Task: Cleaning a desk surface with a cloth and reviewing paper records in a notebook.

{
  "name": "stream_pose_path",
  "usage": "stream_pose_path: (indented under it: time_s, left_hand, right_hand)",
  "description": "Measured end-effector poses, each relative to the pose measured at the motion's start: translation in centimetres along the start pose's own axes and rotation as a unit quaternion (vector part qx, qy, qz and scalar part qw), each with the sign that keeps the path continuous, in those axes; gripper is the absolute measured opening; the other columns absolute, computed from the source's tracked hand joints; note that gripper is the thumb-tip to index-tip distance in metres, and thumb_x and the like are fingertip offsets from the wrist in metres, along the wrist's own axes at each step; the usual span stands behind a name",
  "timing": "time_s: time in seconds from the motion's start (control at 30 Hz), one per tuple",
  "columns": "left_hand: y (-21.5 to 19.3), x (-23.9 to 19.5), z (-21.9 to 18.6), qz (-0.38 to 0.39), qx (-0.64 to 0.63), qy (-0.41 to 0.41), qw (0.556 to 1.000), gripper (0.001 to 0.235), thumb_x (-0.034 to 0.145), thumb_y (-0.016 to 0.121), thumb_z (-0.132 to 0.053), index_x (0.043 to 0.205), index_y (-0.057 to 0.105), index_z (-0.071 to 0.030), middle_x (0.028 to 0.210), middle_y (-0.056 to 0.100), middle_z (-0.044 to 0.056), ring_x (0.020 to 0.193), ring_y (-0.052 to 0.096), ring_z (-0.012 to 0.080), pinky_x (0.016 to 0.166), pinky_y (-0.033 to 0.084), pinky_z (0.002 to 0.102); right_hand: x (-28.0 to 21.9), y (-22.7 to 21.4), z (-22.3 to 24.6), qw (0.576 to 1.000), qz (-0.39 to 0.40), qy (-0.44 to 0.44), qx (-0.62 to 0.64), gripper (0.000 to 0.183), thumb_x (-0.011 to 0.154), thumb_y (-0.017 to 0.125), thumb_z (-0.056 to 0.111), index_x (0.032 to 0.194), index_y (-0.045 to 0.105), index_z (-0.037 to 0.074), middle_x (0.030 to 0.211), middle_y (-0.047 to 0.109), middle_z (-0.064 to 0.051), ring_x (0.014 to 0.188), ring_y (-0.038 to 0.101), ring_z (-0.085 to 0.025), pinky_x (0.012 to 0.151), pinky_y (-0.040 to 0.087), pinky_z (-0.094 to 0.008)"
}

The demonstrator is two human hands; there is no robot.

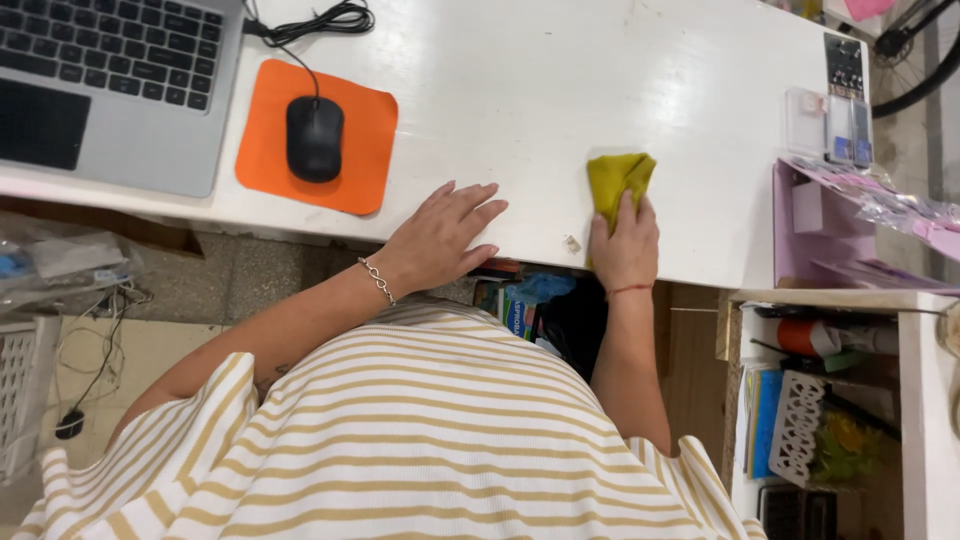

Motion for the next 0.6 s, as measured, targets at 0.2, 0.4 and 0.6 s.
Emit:
stream_pose_path:
  time_s: [0.2, 0.4, 0.6]
  left_hand:
    - [-6.9, -3.8, 0.4, -0.091, 0.015, 0.009, 0.996, 0.047, 0.103, 0.058, -0.041, 0.143, 0.053, -0.015, 0.132, 0.061, 0.007, 0.115, 0.068, 0.0263, 0.109, 0.047, 0.045]
    - [-16.6, -13.1, 2.6, -0.112, -0.030, 0.001, 0.993, 0.038, 0.104, 0.059, -0.033, 0.135, 0.059, -0.011, 0.121, 0.063, 0.009, 0.109, 0.069, 0.0284, 0.097, 0.055, 0.041]
    - [-26.6, -25.5, 5.5, -0.162, -0.254, -0.221, 0.928, 0.037, 0.107, 0.054, -0.025, 0.142, 0.060, -0.015, 0.135, 0.065, 0.012, 0.119, 0.067, 0.0296, 0.094, 0.059, 0.042]
  right_hand:
    - [-5.9, 0.2, 8.4, 0.979, 0.116, -0.136, -0.100, 0.049, 0.092, 0.066, 0.032, 0.138, 0.057, 0.020, 0.117, 0.055, -0.008, 0.097, 0.072, -0.033, 0.080, 0.061, -0.038]
    - [-8.4, -10.2, 27.3, 0.893, 0.313, -0.310, 0.091, 0.035, 0.097, 0.057, 0.019, 0.131, 0.056, 0.011, 0.116, 0.065, -0.018, 0.105, 0.068, -0.047, 0.085, 0.058, -0.055]
    - [-12.0, -9.4, 44.4, 0.838, 0.222, -0.393, 0.307, 0.040, 0.099, 0.060, 0.013, 0.139, 0.060, 0.014, 0.122, 0.067, -0.006, 0.111, 0.070, -0.033, 0.090, 0.058, -0.042]
Point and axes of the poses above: each hand's wrist, its own x-axis towards the middle knuckle, its own y-axis out of the palm, z = x × y, the point moved 3 cm from there along x, towards the middle knuckle
